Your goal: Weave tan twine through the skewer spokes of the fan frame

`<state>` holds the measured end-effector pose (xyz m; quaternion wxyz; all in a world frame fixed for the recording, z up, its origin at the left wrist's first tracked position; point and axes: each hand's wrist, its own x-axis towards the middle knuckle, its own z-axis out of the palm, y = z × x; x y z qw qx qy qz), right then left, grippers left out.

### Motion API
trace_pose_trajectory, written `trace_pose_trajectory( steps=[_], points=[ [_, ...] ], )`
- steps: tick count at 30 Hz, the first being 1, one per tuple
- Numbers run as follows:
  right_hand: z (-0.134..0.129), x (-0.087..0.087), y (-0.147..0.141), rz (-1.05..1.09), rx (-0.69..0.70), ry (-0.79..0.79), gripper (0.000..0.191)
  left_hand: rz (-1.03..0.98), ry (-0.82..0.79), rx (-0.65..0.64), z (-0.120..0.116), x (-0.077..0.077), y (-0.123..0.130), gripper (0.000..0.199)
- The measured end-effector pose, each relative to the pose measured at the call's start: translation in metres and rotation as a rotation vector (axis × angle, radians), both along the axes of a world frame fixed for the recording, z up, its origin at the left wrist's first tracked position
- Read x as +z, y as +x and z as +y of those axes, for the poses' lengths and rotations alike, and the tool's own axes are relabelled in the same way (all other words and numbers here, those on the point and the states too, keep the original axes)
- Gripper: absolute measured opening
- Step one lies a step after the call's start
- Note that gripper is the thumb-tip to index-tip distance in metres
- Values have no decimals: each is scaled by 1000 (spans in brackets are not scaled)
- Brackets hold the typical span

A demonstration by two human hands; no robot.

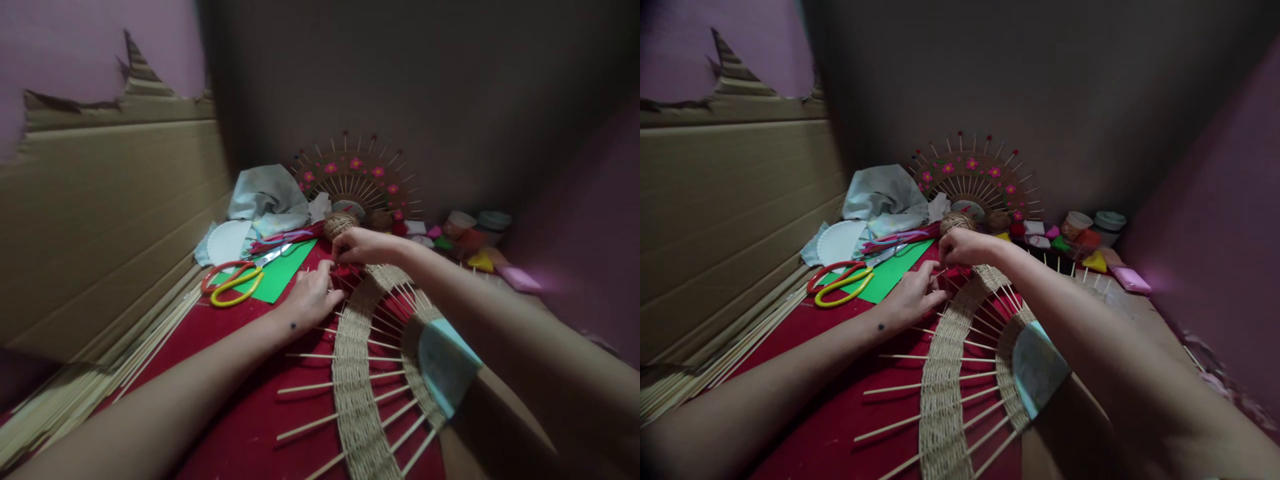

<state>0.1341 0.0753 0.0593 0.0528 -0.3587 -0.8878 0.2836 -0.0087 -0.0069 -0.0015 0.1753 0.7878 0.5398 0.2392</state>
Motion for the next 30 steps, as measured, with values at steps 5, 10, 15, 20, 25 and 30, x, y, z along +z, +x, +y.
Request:
trace_pose_trajectory(
  steps=[5, 10, 15, 20, 25, 30],
  points=[
    [-9, 4, 7, -10, 3, 66, 16, 12, -11, -8, -1, 0, 0, 34],
    [-9, -2, 7, 83, -10, -21, 17, 94, -10, 24, -1, 1, 0, 20],
    [-8, -6, 1, 92, 25, 212, 15, 123, -1, -11, -2, 4, -1, 18],
    [-8, -10, -7, 47, 79, 411, 22, 109, -30, -29, -3, 7, -1, 23],
    [-4, -12, -9, -108, 195, 621, 21, 104, -25, -41, -2, 6, -2, 23],
    [2, -12, -4, -168, 182, 767, 36, 170, 12, -20, -3, 6, -1, 22]
  ],
)
